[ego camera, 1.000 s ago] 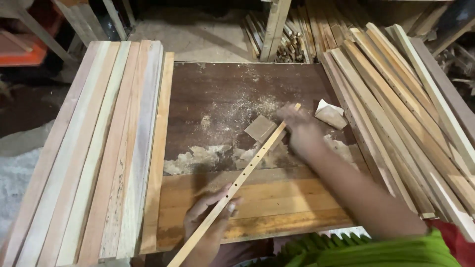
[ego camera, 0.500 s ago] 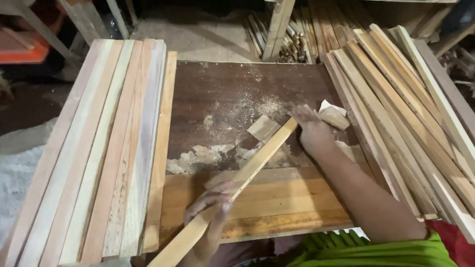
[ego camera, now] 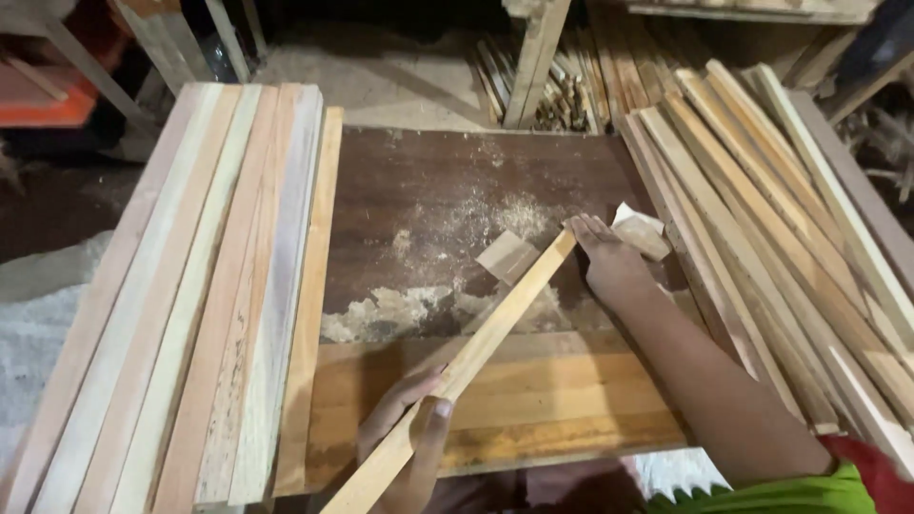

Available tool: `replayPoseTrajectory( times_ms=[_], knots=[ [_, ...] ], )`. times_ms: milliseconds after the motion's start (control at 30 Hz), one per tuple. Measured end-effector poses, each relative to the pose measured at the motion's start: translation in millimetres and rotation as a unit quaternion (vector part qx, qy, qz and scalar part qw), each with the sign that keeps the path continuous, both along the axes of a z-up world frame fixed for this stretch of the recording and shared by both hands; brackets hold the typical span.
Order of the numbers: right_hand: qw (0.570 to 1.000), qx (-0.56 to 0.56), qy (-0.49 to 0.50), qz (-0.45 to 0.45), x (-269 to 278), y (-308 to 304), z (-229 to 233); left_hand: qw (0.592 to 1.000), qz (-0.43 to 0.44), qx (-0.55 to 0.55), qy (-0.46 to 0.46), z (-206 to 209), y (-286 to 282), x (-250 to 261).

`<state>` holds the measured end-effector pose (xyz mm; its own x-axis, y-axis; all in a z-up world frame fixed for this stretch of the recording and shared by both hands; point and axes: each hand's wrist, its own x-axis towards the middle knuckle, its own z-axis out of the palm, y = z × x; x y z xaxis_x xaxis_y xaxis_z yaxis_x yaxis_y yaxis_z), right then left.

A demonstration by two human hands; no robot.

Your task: The person smooths the edges of thin wooden strips using a small block of wood. They pick up each strip from a pile, rub the block along the edges, and place the finished piece onto a separate stack.

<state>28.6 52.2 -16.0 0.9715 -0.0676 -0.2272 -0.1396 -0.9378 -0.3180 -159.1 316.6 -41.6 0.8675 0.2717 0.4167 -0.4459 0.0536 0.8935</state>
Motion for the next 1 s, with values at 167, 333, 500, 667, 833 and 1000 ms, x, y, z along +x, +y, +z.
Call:
replayPoseTrajectory(
  times_ms=[167, 333, 500, 667, 833, 1000],
  knots=[
    [0.969, -0.142, -0.098, 0.178, -49, 28, -43, 0.999, 0.011, 0.043, 0.023, -10, 6, -5],
    [0.818, 0.165, -0.264, 0.484, -136, 67, -24, 0.999, -0.017, 0.023, 0.023, -1, 4, -4],
    [0.97, 0.23, -0.03, 0.076, -24, 24, -18, 0.999, -0.038, -0.002, -0.007, 0, 0, -2],
    [0.99, -0.097, -0.076, 0.076, 17, -9, -37, 1.0, -0.009, 0.002, -0.014, -9, 1, 0],
    [0.896, -0.083, -0.175, 0.4, -107, 62, -17, 0.999, 0.009, 0.023, 0.024, 2, 0, -3],
    [0.904, -0.047, -0.219, 0.365, 0, -6, -128, 0.998, -0.026, 0.041, 0.025, -1, 2, -7]
  ],
)
